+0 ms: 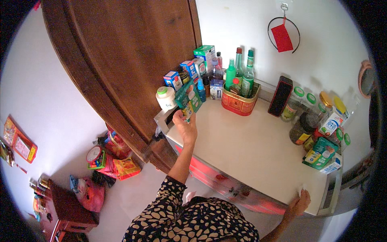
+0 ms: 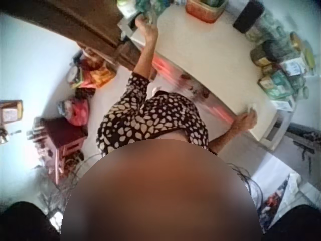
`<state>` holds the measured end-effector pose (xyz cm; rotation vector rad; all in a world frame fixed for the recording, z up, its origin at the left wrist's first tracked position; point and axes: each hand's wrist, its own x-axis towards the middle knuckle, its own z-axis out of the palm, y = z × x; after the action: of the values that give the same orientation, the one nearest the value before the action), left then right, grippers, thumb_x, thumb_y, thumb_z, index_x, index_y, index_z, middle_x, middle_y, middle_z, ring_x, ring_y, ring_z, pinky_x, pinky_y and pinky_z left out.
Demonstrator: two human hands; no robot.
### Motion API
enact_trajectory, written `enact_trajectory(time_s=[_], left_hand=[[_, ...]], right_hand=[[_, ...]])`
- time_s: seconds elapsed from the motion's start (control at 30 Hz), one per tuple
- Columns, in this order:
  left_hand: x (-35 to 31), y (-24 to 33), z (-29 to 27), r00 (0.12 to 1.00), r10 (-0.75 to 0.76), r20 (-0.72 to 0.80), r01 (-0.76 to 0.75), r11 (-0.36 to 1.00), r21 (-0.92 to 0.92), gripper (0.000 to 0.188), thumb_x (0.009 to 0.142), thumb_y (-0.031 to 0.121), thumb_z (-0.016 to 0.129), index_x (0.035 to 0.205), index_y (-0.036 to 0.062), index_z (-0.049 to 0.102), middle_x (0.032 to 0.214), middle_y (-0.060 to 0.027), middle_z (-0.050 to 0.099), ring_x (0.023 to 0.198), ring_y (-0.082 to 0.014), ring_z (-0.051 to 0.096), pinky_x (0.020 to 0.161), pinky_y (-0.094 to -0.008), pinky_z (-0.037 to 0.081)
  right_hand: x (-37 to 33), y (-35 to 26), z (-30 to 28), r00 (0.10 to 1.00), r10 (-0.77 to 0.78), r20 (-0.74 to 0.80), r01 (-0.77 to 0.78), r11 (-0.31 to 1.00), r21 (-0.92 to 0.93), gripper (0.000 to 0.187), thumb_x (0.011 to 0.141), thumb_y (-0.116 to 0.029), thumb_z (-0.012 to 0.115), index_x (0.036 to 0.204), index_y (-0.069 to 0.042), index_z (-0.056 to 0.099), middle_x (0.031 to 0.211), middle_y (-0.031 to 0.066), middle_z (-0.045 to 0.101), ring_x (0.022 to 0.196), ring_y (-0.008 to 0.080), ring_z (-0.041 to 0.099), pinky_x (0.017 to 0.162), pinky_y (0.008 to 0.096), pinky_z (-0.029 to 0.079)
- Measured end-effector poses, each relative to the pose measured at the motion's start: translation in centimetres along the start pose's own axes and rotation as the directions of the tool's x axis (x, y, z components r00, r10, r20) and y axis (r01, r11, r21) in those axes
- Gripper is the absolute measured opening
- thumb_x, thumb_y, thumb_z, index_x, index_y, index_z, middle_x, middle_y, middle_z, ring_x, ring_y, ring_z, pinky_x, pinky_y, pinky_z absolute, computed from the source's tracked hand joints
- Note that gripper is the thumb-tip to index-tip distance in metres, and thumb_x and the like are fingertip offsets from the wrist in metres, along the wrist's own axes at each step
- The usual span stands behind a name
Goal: The person wipes the surfaces of various food packaging items, including a milk carton, a glass jar, and several green sachets, using a dark cloth and a white tissue. The person handles the items one by one, wiping them thoroughly before placing them back on the counter.
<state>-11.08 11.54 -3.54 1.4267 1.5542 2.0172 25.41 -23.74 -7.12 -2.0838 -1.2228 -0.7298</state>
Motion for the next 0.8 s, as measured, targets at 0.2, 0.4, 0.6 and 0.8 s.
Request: enact_trajectory(time_s=[0.2,0.4,0.6,0.8], left_hand=[[1.4,0.0,-0.1,0.998,-0.046,0.032,0.042,0.993,0.11,0.049,0.07,0.01,0.073,0.105,-0.0028,0.041,0.099,-0.0175,0.042,0.094,-0.031,0.044,0.082,-0.0408,0.039],[1.9,-0.8,0.4,1.0,0.004,0.013,-0.007,0.966,0.26,0.045,0.072,0.011,0.07,0.103,-0.0038,0.041,0.102,-0.0208,0.045,0.096,-0.0382,0.044,0.081,-0.0452,0.038],[1.1,0.0,-0.6,0.974,-0.049,0.219,0.068,0.995,-0.077,0.027,0.081,0.009,0.061,0.098,-0.0025,0.044,0.084,-0.0136,0.056,0.076,-0.0257,0.056,0.068,-0.0347,0.045],[-2.6,4.4,-3.7,0.67,-0.228,0.706,0.439,0.889,-0.129,0.02,0.084,0.009,0.055,0.101,-0.0018,0.052,0.083,-0.0115,0.059,0.075,-0.019,0.058,0.068,-0.0293,0.045]], right_hand=[[-0.1,-1.3,0.2,0.997,0.044,-0.059,-0.047,0.998,-0.052,0.033,0.078,0.003,0.049,0.11,0.0,0.056,0.113,0.0206,0.054,0.105,0.037,0.05,0.089,0.0451,0.04],[-0.5,-0.2,0.9,0.994,0.077,-0.082,-0.081,0.995,-0.051,0.03,0.08,0.003,0.048,0.109,0.0,0.057,0.112,0.0213,0.055,0.104,0.0366,0.051,0.089,0.0447,0.041],[-0.3,-0.8,0.7,0.988,0.136,-0.077,-0.137,0.99,-0.014,0.03,0.078,-0.001,0.051,0.107,0.0,0.059,0.111,0.0218,0.056,0.104,0.0365,0.052,0.089,0.0432,0.042],[-0.1,-1.5,0.9,0.985,0.131,-0.115,-0.133,0.991,-0.013,0.03,0.076,-0.001,0.051,0.105,0.0,0.06,0.106,0.0214,0.058,0.103,0.0357,0.052,0.088,0.0433,0.042]])
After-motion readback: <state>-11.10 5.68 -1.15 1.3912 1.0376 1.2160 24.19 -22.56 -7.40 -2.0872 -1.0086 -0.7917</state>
